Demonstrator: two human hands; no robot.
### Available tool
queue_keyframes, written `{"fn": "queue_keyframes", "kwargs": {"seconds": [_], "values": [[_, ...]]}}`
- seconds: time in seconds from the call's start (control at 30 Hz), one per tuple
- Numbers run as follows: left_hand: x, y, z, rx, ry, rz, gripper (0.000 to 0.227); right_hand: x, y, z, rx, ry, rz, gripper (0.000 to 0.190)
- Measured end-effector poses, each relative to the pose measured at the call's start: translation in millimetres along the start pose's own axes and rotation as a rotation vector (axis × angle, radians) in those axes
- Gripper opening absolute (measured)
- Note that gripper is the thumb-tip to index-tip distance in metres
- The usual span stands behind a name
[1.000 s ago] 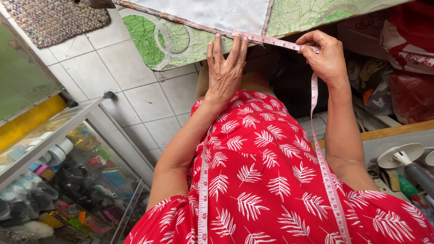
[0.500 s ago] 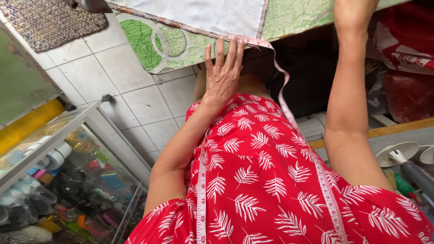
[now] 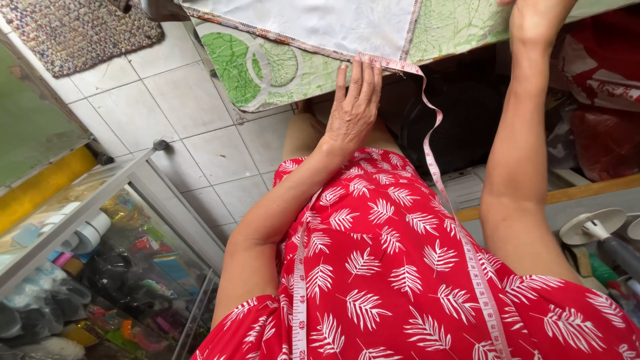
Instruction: The person is using a measuring tape to measure distances on a piece of light-colored fabric and marking it with an orange marking tool.
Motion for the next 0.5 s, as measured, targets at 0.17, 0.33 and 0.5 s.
{"fn": "queue_keyframes", "kwargs": {"seconds": [0.17,0.33,0.5], "values": [[-2.2,2.5,-0.4,0.055,0.017,-0.056,0.047,-66.6,98.3,-103.6,0.057,0.195,-0.242,0.019],[-2.1,1.0,-3.3,0.059,0.035,-0.082,0.049,-97.0,97.5,-162.2,-0.212,0.272,-0.025,0.006],[0.1,-0.9,-2.0,0.063,0.038,-0.085,0.049,-99.0,104.7,-183.7,-0.55,0.276,0.288,0.01]]}}
Point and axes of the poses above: each hand's wrist, its own x-axis towards the middle knuckle, its own z-axis out of the back of the hand, y = z × x, the point moved 1 cm from there along x, towards the middle knuckle, and after that the axes turned 1 degree about y, right-handed, at the moved point
